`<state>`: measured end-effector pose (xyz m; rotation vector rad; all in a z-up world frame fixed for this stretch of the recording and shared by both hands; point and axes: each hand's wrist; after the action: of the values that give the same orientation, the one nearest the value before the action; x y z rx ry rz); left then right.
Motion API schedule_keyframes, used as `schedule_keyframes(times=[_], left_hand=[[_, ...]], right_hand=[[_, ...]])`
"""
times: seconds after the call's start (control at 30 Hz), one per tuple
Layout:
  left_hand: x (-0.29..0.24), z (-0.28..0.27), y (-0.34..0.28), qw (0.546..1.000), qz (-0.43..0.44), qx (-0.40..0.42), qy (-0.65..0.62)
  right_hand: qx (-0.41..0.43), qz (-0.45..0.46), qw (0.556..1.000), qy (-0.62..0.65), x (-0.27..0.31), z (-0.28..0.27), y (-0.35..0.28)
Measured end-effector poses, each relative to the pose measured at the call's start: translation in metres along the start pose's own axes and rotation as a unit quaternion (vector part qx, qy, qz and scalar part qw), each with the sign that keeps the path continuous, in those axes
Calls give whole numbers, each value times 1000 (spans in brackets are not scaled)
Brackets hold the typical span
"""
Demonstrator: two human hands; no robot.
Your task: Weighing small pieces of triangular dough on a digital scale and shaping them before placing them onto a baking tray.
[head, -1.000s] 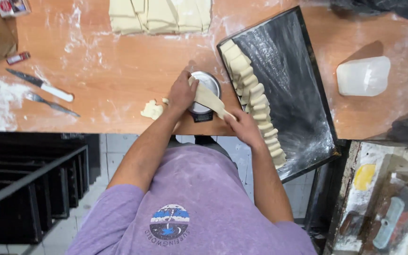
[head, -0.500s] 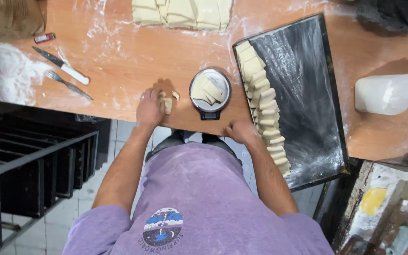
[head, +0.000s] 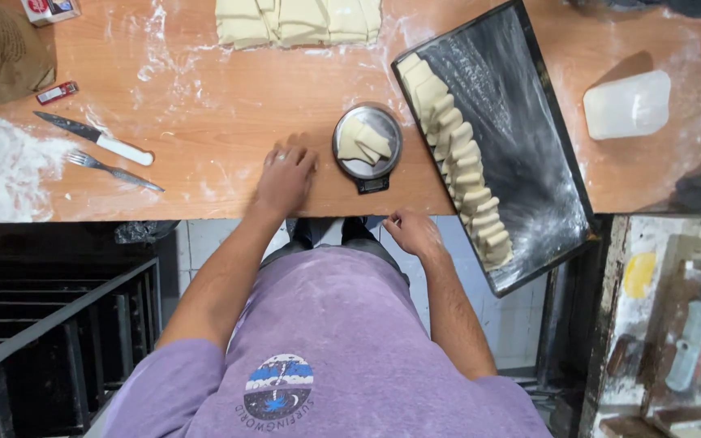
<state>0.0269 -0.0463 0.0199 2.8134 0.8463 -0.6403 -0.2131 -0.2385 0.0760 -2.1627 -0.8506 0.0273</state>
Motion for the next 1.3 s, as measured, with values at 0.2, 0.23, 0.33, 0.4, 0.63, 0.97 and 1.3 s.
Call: schedule_keyframes(times=[0.2,0.23,0.33,0.4,0.63,0.97,1.3], left_hand=[[20,27,10,994,58,64,67],[18,23,13,994,65,64,65],[6,12,7,995,101,7,8],[-6,3,13,989,39,-71,-127],[-41,25,61,971,13,-79,-226],[18,-13,-29,988,-113,-48,-90],[-28,16,-37,985,-133,-111,8]], right_hand=[[17,-13,1000,6,28,29,-20],[14,-8,1000,9,32,27,-21],[24,-18,999,39,38,29,-32],[15,-29,997,73,39,28,-31],[15,-58,995,81,22,28,-35],[36,-36,990,135,-54,31,-38],[41,-110,989,89,-72,-7,-14]])
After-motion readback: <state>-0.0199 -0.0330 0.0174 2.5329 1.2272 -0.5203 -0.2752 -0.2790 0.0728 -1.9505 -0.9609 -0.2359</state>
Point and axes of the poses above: each hand's wrist, its own y-axis towards the middle knuckle, its own z-axis out of the palm, x = y × z, and after that the axes turned 2 degrees about -y, right-handed
